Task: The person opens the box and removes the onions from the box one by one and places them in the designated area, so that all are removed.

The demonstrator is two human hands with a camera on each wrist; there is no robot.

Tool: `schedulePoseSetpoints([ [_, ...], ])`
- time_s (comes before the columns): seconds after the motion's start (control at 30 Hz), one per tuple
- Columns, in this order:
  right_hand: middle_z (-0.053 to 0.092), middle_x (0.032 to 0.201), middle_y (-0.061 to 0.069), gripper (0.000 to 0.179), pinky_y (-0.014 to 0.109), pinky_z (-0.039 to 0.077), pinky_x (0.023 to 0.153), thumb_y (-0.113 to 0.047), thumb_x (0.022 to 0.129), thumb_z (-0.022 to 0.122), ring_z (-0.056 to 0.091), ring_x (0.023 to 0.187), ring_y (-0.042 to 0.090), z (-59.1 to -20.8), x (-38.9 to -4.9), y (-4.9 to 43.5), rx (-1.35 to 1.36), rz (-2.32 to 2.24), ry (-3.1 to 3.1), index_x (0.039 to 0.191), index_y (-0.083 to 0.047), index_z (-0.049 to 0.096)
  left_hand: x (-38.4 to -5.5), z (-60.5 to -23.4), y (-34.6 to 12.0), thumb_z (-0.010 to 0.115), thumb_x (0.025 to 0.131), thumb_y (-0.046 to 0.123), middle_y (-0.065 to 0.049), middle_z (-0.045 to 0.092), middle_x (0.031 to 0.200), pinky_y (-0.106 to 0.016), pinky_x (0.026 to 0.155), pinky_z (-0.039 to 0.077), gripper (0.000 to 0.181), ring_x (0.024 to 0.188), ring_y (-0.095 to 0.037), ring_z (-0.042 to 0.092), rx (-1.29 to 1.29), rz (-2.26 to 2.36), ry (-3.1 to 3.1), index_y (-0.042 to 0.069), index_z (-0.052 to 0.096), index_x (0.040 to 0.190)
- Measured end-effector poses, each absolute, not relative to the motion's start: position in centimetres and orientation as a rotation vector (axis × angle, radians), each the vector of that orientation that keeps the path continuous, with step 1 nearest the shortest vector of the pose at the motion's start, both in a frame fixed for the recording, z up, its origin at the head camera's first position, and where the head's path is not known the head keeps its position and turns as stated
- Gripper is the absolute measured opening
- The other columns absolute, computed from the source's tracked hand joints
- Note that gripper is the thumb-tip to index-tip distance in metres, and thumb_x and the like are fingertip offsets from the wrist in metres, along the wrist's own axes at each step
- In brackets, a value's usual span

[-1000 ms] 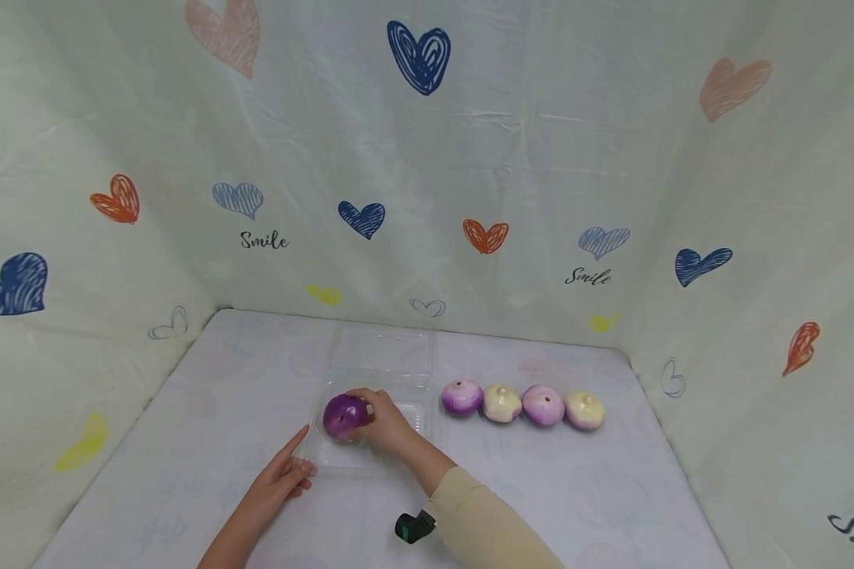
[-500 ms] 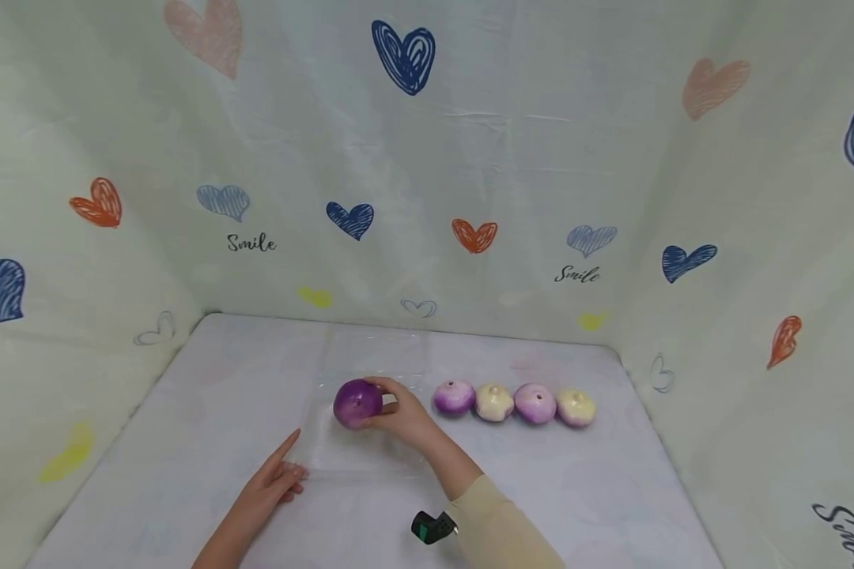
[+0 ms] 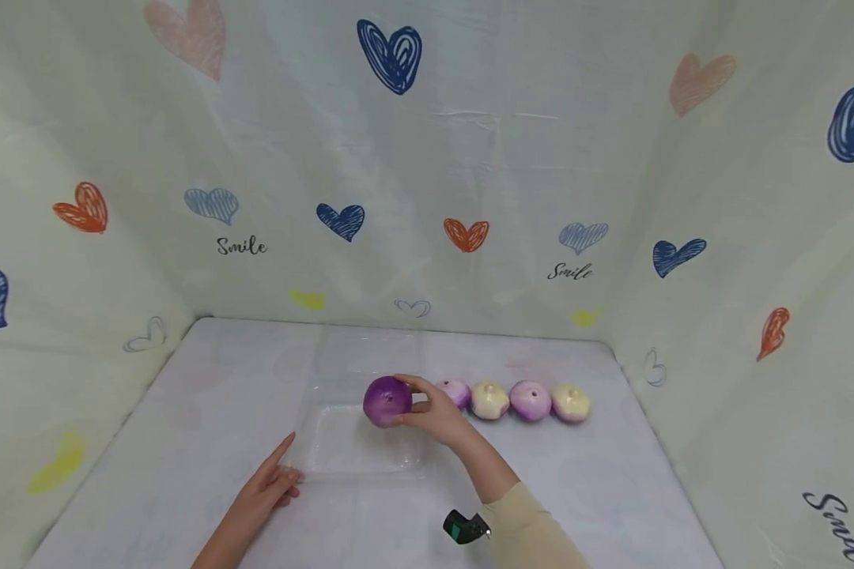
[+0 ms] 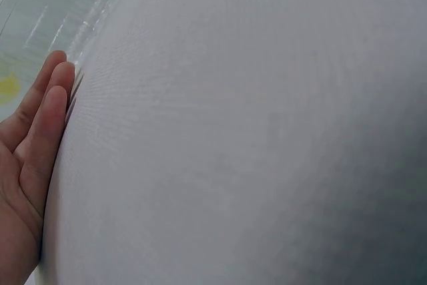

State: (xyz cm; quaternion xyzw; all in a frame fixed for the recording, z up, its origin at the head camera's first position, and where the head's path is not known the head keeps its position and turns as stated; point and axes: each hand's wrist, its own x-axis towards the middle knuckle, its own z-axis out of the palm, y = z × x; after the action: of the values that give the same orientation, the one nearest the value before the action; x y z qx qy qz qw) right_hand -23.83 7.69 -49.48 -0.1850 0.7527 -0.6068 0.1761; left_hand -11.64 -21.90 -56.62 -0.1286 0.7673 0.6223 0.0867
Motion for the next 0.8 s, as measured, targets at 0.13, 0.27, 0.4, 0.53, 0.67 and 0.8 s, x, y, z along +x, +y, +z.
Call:
schedulePoseSetpoints([
  [0.13, 0.044, 0.137, 0.022, 0.066, 0.035, 0.053, 0.084, 0.000, 0.083, 0.074, 0.065, 0.101, 0.031, -49.1, -23.9, 9.1, -0.534, -1.739, 2.123, 0.143, -0.009, 0.048, -11.6, -56.6, -21.9, 0.053, 0.099, 0.009, -0.011, 0.063, 0.098, -0.027, 0.070, 0.050, 0.060, 0.084, -0.019, 0.060, -0.396, 1.860, 2.277, 0.019, 0.030, 0.154],
  [0.27, 0.043, 0.139, 0.021, 0.065, 0.039, 0.052, 0.088, -0.003, 0.085, 0.074, 0.063, 0.107, 0.033, -48.7, -24.1, 11.0, -0.524, -1.742, 2.130, 0.143, -0.011, 0.048, -11.6, -56.5, -21.9, 0.053, 0.099, 0.011, -0.011, 0.063, 0.099, -0.027, 0.071, 0.050, 0.061, 0.086, -0.019, 0.060, -0.409, 1.847, 2.272, 0.021, 0.029, 0.154],
  [0.4, 0.045, 0.139, 0.019, 0.065, 0.042, 0.050, 0.090, -0.011, 0.085, 0.077, 0.063, 0.108, 0.030, -48.2, -24.3, 13.0, -0.506, -1.696, 2.198, 0.143, -0.015, 0.049, -11.6, -56.5, -21.9, 0.053, 0.099, 0.011, -0.011, 0.063, 0.099, -0.027, 0.072, 0.050, 0.061, 0.086, -0.019, 0.060, -0.415, 1.831, 2.281, 0.021, 0.029, 0.154],
  [0.53, 0.044, 0.139, 0.021, 0.066, 0.041, 0.051, 0.088, -0.011, 0.084, 0.077, 0.063, 0.107, 0.030, -47.8, -24.4, 15.2, -0.495, -1.692, 2.220, 0.144, -0.013, 0.048, -11.6, -56.6, -21.9, 0.053, 0.099, 0.011, -0.010, 0.063, 0.099, -0.027, 0.072, 0.050, 0.062, 0.085, -0.019, 0.060, -0.420, 1.825, 2.278, 0.020, 0.028, 0.155],
  [0.67, 0.042, 0.141, 0.021, 0.068, 0.038, 0.050, 0.088, -0.009, 0.084, 0.077, 0.063, 0.106, 0.029, -47.5, -24.4, 17.4, -0.472, -1.674, 2.245, 0.145, -0.011, 0.047, -11.5, -56.6, -21.9, 0.053, 0.099, 0.012, -0.010, 0.063, 0.099, -0.027, 0.072, 0.050, 0.062, 0.086, -0.019, 0.059, -0.418, 1.822, 2.270, 0.020, 0.027, 0.155],
  [0.8, 0.040, 0.142, 0.022, 0.067, 0.041, 0.049, 0.091, -0.009, 0.086, 0.075, 0.062, 0.110, 0.031, -47.2, -24.3, 19.4, -0.443, -1.636, 2.276, 0.145, -0.011, 0.045, -11.6, -56.6, -21.9, 0.053, 0.099, 0.014, -0.009, 0.062, 0.100, -0.028, 0.071, 0.050, 0.062, 0.087, -0.019, 0.059, -0.408, 1.815, 2.271, 0.019, 0.026, 0.155],
])
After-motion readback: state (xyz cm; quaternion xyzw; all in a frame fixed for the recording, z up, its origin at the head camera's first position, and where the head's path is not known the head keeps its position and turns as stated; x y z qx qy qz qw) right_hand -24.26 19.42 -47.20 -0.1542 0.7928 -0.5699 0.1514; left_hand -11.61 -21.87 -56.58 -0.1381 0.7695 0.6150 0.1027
